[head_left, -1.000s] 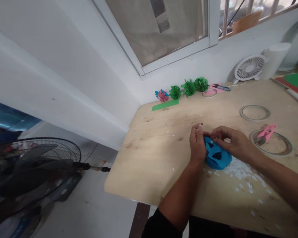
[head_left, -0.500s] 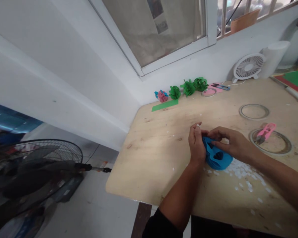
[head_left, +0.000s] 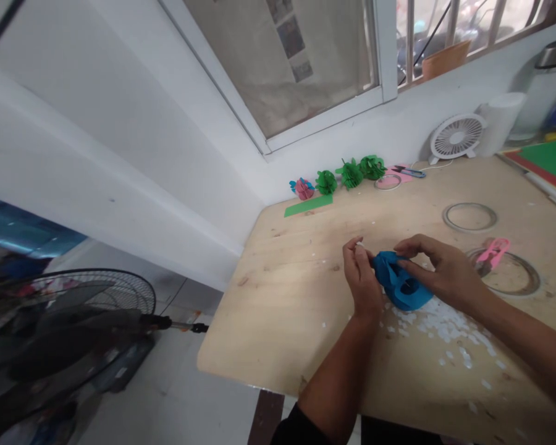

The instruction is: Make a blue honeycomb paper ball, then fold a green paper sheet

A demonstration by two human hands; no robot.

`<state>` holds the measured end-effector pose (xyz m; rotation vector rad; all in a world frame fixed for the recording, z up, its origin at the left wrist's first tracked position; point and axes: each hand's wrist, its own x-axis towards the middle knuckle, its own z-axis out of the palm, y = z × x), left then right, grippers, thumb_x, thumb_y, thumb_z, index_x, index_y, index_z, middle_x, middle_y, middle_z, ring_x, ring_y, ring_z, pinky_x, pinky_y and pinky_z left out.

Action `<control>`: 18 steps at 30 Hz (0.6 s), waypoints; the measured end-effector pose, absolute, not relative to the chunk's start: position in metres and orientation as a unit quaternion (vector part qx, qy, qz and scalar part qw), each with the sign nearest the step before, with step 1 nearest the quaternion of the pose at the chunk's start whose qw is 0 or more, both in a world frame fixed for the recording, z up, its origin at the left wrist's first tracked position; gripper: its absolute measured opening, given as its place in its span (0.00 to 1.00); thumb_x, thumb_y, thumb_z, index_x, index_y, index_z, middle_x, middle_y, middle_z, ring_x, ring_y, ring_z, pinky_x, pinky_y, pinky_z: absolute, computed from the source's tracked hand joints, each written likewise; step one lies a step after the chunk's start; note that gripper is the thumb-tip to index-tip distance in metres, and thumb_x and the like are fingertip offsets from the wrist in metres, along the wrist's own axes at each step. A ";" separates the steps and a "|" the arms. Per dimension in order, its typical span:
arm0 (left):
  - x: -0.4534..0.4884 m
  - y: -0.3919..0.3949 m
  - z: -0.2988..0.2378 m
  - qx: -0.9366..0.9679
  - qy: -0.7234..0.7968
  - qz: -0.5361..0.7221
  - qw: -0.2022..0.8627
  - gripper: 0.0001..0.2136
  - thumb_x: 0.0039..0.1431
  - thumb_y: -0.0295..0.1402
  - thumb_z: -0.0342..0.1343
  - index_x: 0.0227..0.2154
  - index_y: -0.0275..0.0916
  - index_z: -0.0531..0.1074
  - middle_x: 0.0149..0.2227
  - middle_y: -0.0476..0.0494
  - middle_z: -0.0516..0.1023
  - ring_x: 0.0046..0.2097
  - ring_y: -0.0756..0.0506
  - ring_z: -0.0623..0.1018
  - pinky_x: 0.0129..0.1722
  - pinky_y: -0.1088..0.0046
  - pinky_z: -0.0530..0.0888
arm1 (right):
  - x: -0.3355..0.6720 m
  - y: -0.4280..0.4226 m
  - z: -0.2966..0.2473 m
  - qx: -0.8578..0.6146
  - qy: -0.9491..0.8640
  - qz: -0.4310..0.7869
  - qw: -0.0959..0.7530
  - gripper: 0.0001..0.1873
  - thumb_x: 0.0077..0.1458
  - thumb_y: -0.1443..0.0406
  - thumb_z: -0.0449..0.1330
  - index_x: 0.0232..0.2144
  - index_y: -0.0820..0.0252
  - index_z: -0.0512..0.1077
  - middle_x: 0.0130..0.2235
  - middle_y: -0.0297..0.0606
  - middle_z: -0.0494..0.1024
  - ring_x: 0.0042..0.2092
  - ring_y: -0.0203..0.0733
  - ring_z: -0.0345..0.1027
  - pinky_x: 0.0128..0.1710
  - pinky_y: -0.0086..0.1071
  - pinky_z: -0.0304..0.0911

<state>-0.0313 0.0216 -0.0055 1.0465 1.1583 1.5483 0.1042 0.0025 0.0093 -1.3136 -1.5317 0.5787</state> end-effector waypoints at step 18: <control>-0.031 0.022 -0.005 0.340 0.363 0.611 0.615 0.26 0.58 0.57 0.54 0.47 0.41 0.70 0.34 0.45 0.79 0.34 0.47 0.78 0.37 0.70 0.74 | 0.099 -0.003 0.012 -0.519 -0.630 0.252 0.520 0.15 0.54 0.50 0.62 0.33 0.53 0.75 0.32 0.38 0.80 0.34 0.45 0.74 0.35 0.38 0.71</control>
